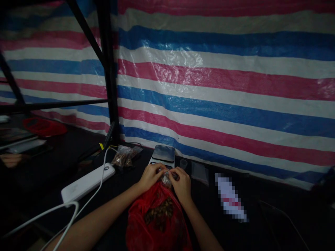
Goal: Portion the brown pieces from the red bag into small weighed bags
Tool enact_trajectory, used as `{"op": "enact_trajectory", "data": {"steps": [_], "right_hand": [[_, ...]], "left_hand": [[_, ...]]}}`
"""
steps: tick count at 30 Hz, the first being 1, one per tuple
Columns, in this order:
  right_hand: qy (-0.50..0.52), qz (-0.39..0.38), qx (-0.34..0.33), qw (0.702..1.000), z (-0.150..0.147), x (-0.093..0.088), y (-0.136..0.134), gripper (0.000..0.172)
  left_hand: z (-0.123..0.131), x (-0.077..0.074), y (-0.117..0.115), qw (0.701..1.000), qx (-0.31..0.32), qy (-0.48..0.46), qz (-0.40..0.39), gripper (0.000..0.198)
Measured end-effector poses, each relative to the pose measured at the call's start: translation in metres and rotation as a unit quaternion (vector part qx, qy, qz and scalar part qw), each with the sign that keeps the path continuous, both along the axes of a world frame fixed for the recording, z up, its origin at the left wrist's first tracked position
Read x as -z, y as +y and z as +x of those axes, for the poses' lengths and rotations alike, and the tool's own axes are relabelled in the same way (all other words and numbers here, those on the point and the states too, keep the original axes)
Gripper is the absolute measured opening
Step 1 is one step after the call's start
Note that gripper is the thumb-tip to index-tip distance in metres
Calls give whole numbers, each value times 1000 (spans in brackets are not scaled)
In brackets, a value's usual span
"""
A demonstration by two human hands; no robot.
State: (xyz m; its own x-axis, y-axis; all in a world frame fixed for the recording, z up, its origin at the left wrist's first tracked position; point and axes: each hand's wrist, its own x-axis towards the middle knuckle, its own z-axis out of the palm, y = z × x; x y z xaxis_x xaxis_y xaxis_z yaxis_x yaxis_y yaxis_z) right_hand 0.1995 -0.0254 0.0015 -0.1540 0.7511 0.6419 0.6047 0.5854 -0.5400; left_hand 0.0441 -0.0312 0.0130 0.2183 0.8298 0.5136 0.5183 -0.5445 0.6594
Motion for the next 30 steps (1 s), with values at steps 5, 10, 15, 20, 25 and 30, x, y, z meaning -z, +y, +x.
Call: {"op": "enact_trajectory", "data": {"steps": [5,10,15,20,25,30], "right_hand": [[24,-5,1,1000,6,5,7,27],[28,14,40,999,10,6,8,27],[-6,14,28,999,13,-5,7,31],[-120,55,177,975,48,-16,16,31],[-390,-24,319,863,83,-10,15,28],[-466,-123,314,818,82,-7,13,27]], "left_hand": [[-1,-1,1,999,-15,-33,-6,23],[-2,-1,-1,998,-11,-58,1,23],[-4,-1,1,998,-30,-48,5,24],[-43,-23,11,966,-212,-120,87,27],[-106,-45,17,801,-570,-104,149,30],[-141,-36,29,786,-611,-28,93,25]]}}
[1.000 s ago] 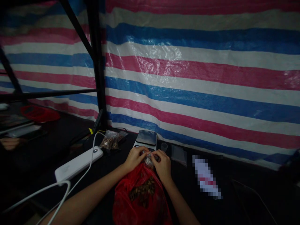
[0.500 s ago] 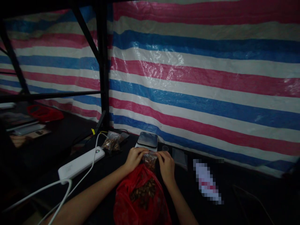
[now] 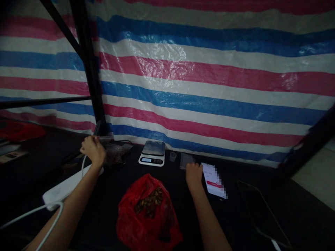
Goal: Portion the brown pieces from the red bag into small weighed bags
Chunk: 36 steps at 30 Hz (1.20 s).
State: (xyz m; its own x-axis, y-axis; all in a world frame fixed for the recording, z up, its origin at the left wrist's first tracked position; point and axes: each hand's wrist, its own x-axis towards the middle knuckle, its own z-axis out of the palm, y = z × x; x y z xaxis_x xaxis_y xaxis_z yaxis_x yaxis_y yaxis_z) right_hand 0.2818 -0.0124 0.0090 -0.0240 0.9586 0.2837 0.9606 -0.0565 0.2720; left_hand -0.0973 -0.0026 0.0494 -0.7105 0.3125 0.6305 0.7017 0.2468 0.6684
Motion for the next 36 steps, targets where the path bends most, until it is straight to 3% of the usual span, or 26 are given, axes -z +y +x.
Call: {"op": "enact_trajectory", "data": {"steps": [4,6,10,14,17,22,24,28,30,32,34,36], "right_hand": [[1,11,-12,1000,0,0,2,27],[5,20,-15,1000,2,1,3,25],[21,32,-16,999,4,4,4,20],[22,30,-35,999,3,5,5,21],[14,28,-46,998,3,5,7,21],[10,30,-55,998,3,5,8,21],[12,36,-58,998,3,5,8,21],[11,69,-65,995,5,4,8,19],[15,97,-70,993,6,1,7,19],[39,129,-67,989,6,-4,6,20],[87,166,-73,980,2,-10,3,22],[146,190,-126,963,-9,-15,-1,22]], "left_hand": [[-14,13,9,994,74,13,-74,22],[-18,13,8,997,63,-10,-41,23],[-19,1,-1,994,30,-20,104,29],[-7,-11,-9,990,45,24,130,31],[5,-13,-10,994,73,54,68,29],[10,-3,-6,964,115,128,-202,31],[6,1,-6,960,86,151,-219,32],[5,1,-7,977,39,165,-126,29],[15,0,-7,978,77,176,-77,28],[34,0,-8,963,171,206,-38,26],[61,4,-11,926,299,230,-1,25],[91,10,-17,886,410,213,42,27]]}}
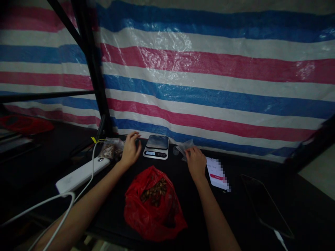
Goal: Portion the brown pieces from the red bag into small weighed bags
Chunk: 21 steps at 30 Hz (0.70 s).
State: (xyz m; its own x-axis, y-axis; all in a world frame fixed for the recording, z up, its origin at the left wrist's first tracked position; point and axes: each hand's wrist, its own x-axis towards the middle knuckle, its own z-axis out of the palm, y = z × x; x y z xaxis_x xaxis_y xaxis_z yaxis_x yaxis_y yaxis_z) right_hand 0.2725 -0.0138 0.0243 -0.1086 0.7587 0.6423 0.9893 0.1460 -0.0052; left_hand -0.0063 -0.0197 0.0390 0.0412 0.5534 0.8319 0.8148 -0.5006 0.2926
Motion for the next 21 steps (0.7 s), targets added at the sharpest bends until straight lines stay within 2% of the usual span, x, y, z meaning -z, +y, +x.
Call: {"op": "enact_trajectory", "data": {"steps": [2,4,6,11,16,18,21], "right_hand": [[44,17,-97,994,-17,-3,-7,21],[83,24,-180,980,-36,-4,-14,19],[118,27,-215,969,-51,-3,-20,18],[172,36,-207,962,-63,0,-24,17],[188,36,-222,956,-62,1,-23,16],[185,30,-230,955,-63,1,-23,17],[204,32,-223,953,-64,0,-25,15]], "left_hand": [[28,7,-9,993,107,-18,-47,24],[50,14,-17,971,207,3,-123,13],[62,19,-22,954,251,-2,-165,13],[56,22,-14,945,214,-149,-195,20],[51,26,-3,894,306,-173,-279,29],[54,28,-4,882,311,-191,-297,33],[58,28,-8,887,284,-224,-285,32]]}}
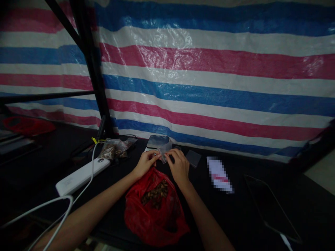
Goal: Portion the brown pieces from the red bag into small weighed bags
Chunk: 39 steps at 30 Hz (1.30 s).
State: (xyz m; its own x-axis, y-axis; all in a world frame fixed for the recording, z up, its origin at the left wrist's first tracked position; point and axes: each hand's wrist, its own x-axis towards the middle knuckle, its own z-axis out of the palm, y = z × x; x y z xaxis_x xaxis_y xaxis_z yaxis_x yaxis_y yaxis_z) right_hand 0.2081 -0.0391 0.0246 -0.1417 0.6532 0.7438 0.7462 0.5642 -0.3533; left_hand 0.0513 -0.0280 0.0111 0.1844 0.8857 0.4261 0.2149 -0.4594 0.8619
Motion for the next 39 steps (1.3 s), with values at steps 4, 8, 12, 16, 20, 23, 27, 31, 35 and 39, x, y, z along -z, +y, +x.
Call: {"op": "enact_trajectory", "data": {"steps": [4,8,12,16,20,23,27,31,35,39], "right_hand": [[29,-19,-27,999,-3,-4,-3,23],[-4,-40,-98,994,-9,-3,-6,19],[16,-55,-87,995,-12,2,-5,17],[-1,-51,-68,996,-7,4,-2,17],[-47,-49,-33,997,-3,6,0,17],[-63,-49,-14,997,-2,8,0,17],[-77,-39,-5,996,-3,7,-2,17],[-115,-35,-5,993,-4,4,-5,13],[-109,-44,7,993,-10,2,-10,11],[-51,-66,5,996,-9,-1,-6,14]], "left_hand": [[-1,-6,-6,997,-67,-10,44,27],[-5,-9,-7,993,-92,3,79,27],[-5,-6,-6,994,-66,11,83,28],[-5,-2,-5,996,-36,21,76,29],[-4,0,-3,995,-22,66,68,31],[-4,0,-3,991,-20,103,80,31],[-2,-1,-5,984,-40,143,95,22],[1,-1,-11,979,-54,174,87,16],[-2,-2,-17,967,-37,216,128,18],[-5,-1,-17,955,-41,225,191,21]]}}
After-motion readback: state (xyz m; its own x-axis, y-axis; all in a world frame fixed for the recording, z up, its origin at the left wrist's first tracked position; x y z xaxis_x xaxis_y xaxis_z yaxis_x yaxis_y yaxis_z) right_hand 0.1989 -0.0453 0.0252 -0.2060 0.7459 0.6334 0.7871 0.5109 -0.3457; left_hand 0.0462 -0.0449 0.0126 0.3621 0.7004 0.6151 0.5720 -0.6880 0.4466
